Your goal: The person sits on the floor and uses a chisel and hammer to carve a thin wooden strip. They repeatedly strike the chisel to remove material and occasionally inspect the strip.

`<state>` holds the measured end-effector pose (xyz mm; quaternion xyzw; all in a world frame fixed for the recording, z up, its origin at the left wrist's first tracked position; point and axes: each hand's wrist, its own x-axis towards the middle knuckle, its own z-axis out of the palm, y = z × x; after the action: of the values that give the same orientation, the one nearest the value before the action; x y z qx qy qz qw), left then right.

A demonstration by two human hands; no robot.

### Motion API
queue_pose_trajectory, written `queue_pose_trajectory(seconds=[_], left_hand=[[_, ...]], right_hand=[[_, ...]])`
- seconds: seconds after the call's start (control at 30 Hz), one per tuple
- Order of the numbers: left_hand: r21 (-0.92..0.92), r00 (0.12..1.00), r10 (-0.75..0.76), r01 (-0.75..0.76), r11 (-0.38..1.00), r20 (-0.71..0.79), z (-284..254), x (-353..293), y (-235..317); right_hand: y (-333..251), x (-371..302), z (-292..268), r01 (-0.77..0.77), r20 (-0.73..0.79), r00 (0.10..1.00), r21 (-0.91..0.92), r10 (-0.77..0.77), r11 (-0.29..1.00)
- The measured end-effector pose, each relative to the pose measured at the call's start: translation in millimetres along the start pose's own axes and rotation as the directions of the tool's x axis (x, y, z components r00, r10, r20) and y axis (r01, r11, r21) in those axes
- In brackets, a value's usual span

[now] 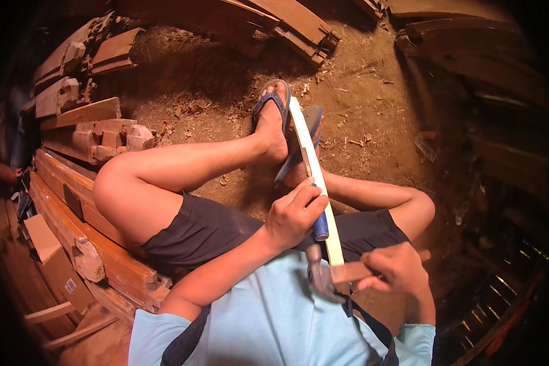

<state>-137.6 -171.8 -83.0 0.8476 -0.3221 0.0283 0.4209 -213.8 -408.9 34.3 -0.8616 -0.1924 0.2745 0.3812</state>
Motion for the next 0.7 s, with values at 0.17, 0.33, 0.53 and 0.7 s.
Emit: queue_pose_trajectory(seconds=[0.17, 0.33, 0.53, 0.7], left_hand=[[-0.034, 0.999, -0.032, 0.033, 0.999, 0.007, -4, 5, -2], [0.005, 1.0, -0.011, 0.011, 1.0, -0.004, 1, 6, -5], [0.032, 1.0, -0.004, 0.005, 0.999, -0.017, 6, 3, -3], [0.044, 0.999, 0.029, -0.029, 0.999, -0.012, 8, 5, -5]], right_hand=[[10, -1, 11, 0.08, -0.05, 0.996, 0.059, -0.077, 0.995], [-3, -3, -6, 0.073, 0.032, 0.997, -0.032, -0.071, 0.997], [7, 3, 9, 0.029, -0.066, 0.997, -0.182, -0.041, 0.983], [16, 8, 16, 0.043, -0.149, 0.987, -0.158, -0.067, 0.987]])
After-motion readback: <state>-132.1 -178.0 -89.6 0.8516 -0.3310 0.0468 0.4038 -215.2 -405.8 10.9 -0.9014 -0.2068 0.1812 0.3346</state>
